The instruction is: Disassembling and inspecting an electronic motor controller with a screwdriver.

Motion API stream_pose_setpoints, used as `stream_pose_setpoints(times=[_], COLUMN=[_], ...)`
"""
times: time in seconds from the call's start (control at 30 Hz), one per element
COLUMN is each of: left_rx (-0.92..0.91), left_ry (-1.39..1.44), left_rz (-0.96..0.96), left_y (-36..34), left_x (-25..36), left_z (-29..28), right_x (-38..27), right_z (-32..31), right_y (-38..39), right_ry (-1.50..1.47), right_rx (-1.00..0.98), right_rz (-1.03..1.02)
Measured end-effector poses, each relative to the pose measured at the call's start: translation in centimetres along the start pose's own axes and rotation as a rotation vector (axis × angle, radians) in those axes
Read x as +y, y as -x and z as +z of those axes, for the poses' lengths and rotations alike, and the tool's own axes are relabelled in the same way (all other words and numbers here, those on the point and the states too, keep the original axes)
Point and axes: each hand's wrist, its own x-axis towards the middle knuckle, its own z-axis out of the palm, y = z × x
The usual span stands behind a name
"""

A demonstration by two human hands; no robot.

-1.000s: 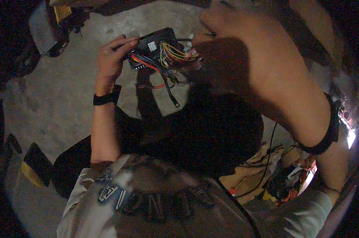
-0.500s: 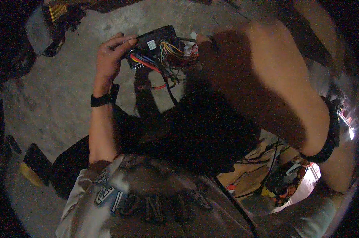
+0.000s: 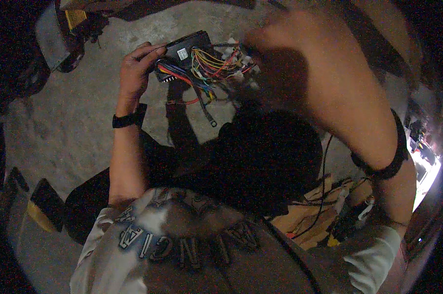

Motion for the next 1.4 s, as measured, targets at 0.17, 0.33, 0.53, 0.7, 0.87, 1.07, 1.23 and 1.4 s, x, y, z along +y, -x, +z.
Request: stream_pose_setpoints(times=[0.17, 0.33, 0.53, 0.7, 0.87, 1.07, 1.23, 1.4], left_rx=[0.022, -0.004, 0.024, 0.027, 0.018, 0.025, 0.018, 0.025], left_ry=[-0.005, 0.019, 0.019, 0.024, 0.067, 0.054, 0.009, 0.05], left_rz=[-0.028, -0.04, 0.03, -0.037, -0.04, -0.033, -0.066, -0.063], left_y=[0.5, 0.1, 0.4, 0.2, 0.1, 0.3, 0.0, 0.3], left_x=[0.4, 0.0, -0.1, -0.1, -0.4, 0.2, -0.3, -0.4], left_z=[0.1, -0.1, 0.3, -0.3, -0.4, -0.5, -0.9, -0.8], right_x=[0.7, 1.1, 0.2, 0.0, 0.1, 0.1, -0.4, -0.6], right_z=[0.6, 1.0, 1.7, 2.2, 2.1, 2.5, 2.5, 2.7], right_y=[2.3, 3.3, 4.1, 3.8, 3.7, 3.5, 3.7, 3.9], right_ry=[-0.092, -0.159, -0.061, 0.004, 0.035, -0.002, 0.086, 0.122], right_rx=[0.084, 0.073, -0.109, -0.09, -0.077, -0.044, -0.112, -0.082], right_rz=[0.014, 0.079, 0.239, 0.199, 0.111, 0.093, 0.115, 0.097])
